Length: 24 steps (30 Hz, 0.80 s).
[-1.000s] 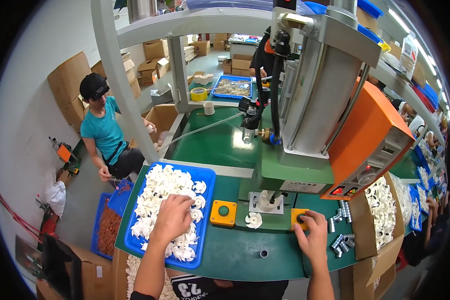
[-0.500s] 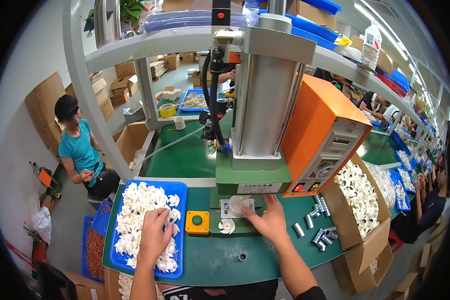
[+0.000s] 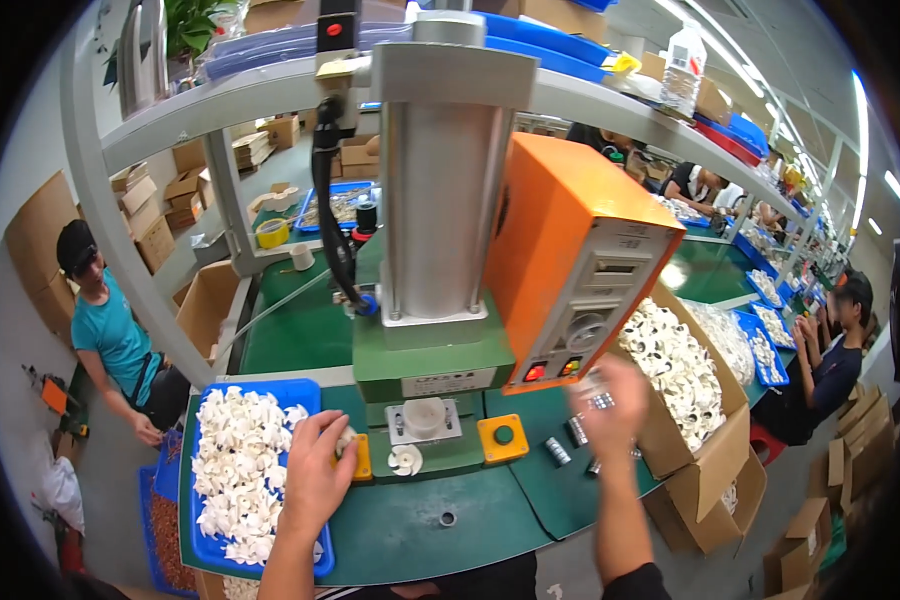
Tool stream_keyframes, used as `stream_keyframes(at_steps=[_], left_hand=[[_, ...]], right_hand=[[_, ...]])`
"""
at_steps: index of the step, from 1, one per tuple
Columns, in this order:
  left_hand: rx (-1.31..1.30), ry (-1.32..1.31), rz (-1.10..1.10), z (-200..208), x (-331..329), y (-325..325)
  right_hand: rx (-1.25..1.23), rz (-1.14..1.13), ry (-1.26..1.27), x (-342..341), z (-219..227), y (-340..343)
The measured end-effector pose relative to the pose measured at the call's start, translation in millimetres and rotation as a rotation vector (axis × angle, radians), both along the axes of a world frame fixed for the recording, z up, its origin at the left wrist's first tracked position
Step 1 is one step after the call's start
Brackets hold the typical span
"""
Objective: The person assembles small plastic electronic components by operating a press machine.
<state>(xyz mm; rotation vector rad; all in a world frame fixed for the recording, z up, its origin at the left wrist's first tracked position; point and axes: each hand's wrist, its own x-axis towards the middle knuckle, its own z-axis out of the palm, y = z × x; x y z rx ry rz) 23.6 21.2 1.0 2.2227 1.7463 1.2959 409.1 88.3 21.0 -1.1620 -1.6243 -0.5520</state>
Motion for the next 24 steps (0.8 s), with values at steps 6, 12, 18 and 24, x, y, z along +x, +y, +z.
stream_keyframes(at_steps=[6,12,18,24], left_hand=[[0.089,0.025,-0.216,18.9,34.0,23.9],[0.059,0.128,-0.455,-8.0,78.0,68.2],[0.023,0.213,-0.427,0.5,74.4,68.7],[0.072,0.246,-0.408,-6.9,70.1,54.3]], right_hand=[[-0.125,-0.350,0.026,83.6,-6.6,-32.8],[-0.497,0.446,0.043,-44.9,-78.8,-111.5],[-0.698,0.554,0.090,-103.4,-94.3,-123.9],[-0.730,0.638,0.086,-118.8,-103.0,-115.7]])
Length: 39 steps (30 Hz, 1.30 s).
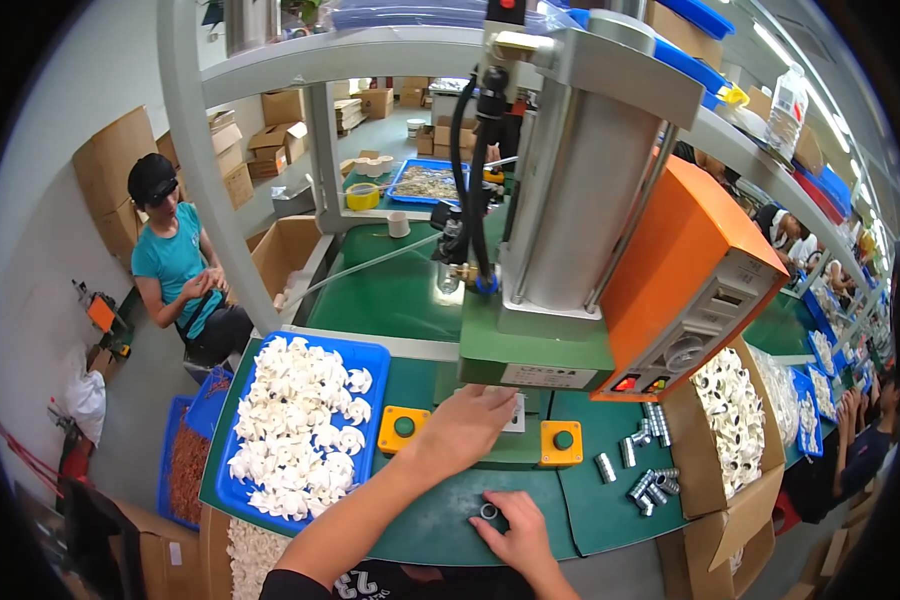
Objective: The person assembles small plastic electronic components by operating a press machine.
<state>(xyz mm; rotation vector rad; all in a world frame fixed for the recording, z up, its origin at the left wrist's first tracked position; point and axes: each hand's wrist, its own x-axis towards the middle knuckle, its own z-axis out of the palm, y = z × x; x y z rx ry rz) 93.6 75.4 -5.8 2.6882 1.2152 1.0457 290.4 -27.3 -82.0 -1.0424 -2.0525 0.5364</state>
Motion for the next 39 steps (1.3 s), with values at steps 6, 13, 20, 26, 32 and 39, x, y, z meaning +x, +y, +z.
stream_keyframes(at_steps=[6,13,20,26,32,39], left_hand=[[-0.061,0.017,0.072,11.5,-19.7,-25.8],[-0.022,-0.097,0.277,6.0,-76.4,-55.3],[0.146,-0.194,0.388,-7.6,-81.8,-66.6],[0.160,-0.153,0.411,-16.9,-80.7,-67.9],[0.122,-0.123,0.405,-14.3,-77.0,-71.6],[0.099,-0.036,0.418,-14.1,-72.0,-71.4]], right_hand=[[-0.034,0.054,0.026,-2.7,-4.9,2.9],[-0.001,0.009,-0.005,7.9,2.5,0.8],[0.090,-0.167,0.032,3.8,64.5,56.7],[-0.073,-0.233,-0.033,-38.0,96.5,122.1],[-0.110,-0.299,0.114,-37.3,82.7,119.0],[-0.055,-0.261,0.084,-34.3,88.3,128.6]])
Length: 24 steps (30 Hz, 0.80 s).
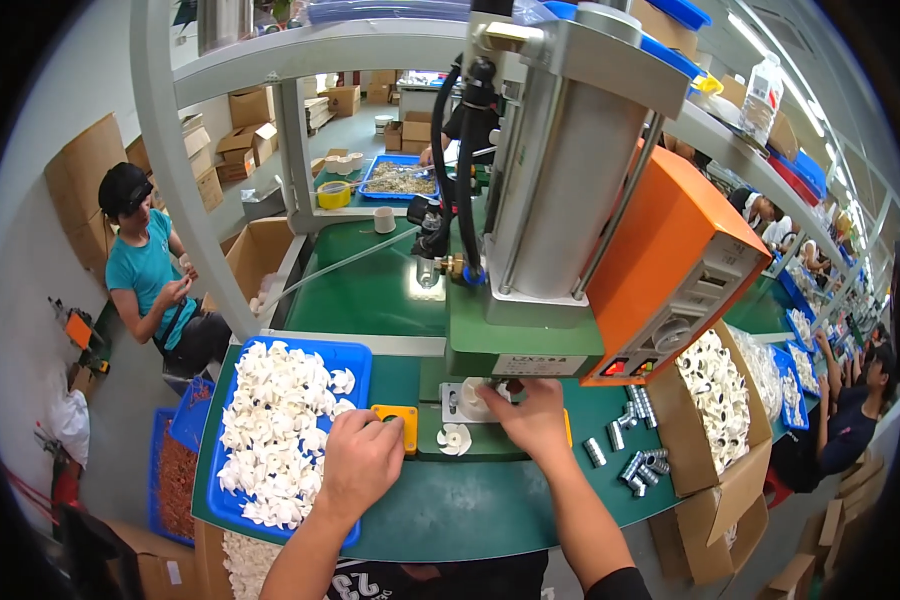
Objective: The person assembles small plastic electronic components by operating a press machine.
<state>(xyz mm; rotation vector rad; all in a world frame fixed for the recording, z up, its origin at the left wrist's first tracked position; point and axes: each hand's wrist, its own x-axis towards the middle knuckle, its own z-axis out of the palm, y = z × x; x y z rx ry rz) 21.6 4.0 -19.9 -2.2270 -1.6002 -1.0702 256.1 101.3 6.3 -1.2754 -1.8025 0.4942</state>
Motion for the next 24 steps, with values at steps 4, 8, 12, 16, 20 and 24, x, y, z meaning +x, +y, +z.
stream_keyframes(at_steps=[4,8,12,16,20,24], left_hand=[[-0.020,0.034,0.012,1.4,0.9,-1.8],[-0.066,0.079,0.017,6.5,3.0,-7.8],[-0.097,0.126,-0.006,11.5,5.3,-7.2],[-0.094,0.131,-0.006,10.9,7.9,-4.7],[-0.108,0.147,0.012,13.3,7.8,-6.7],[-0.091,0.128,0.007,13.4,7.7,-7.7]], right_hand=[[-0.002,0.028,-0.044,-1.5,9.4,-3.9],[0.169,0.002,0.035,7.6,-13.5,-24.6],[0.233,0.181,-0.023,40.3,-49.9,-80.7],[0.124,0.317,-0.118,56.2,-85.4,-106.5],[0.153,0.322,-0.210,59.2,-63.0,-105.1],[0.331,-0.023,-0.264,77.7,-37.6,-78.3]])
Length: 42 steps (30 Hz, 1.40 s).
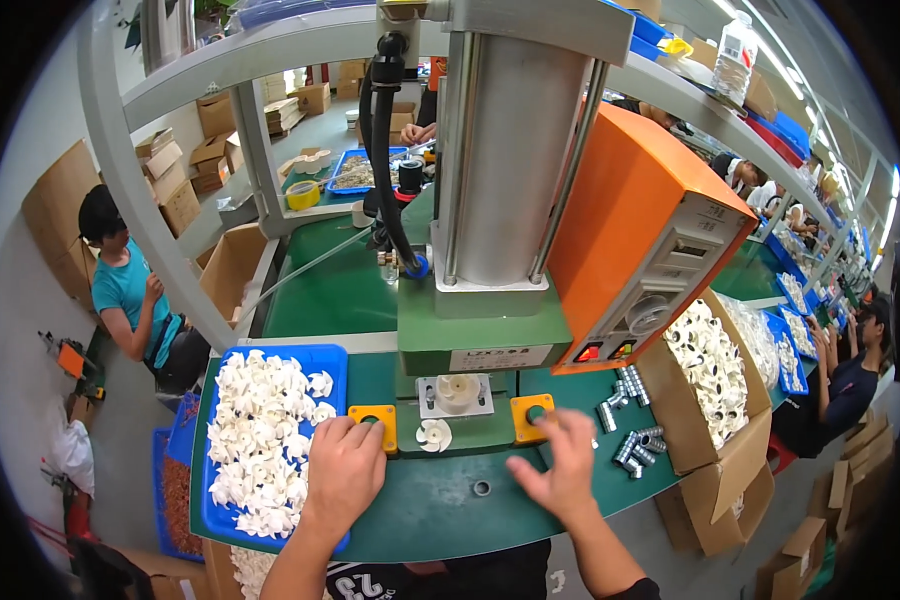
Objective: The person assembles small plastic electronic components by operating a press machine.
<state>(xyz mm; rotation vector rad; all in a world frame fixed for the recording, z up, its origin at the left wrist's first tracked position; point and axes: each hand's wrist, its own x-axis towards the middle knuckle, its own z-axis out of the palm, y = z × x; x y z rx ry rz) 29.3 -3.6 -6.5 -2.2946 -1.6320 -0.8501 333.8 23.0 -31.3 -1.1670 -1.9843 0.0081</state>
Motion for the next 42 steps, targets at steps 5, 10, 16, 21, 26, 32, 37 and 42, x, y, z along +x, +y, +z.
stream_keyframes(at_steps=[5,10,16,21,26,32,37,42], left_hand=[[0.005,-0.070,-0.002,-3.2,-0.3,4.5],[0.007,-0.208,-0.023,9.2,-1.7,16.1],[-0.033,-0.336,-0.129,22.3,12.4,29.5],[-0.082,-0.358,-0.112,13.4,19.0,23.9],[-0.086,-0.354,-0.114,1.1,28.0,15.1],[-0.112,-0.416,-0.115,14.7,38.5,26.0],[-0.183,-0.310,-0.077,6.5,48.1,15.9],[-0.147,-0.294,-0.052,-12.4,53.6,15.4]], right_hand=[[0.014,-0.079,-0.148,15.2,-22.8,25.2],[0.031,-0.068,-0.188,13.6,-21.9,23.7],[-0.008,-0.088,-0.087,7.8,-22.4,18.2],[-0.007,-0.094,0.011,-9.1,-24.3,10.4],[0.046,0.009,0.054,-19.2,-20.2,-2.1],[0.000,0.063,0.139,-27.0,-15.0,3.8],[-0.186,0.063,0.357,-68.5,39.6,48.6],[-0.497,0.152,0.444,-86.7,51.6,72.0]])
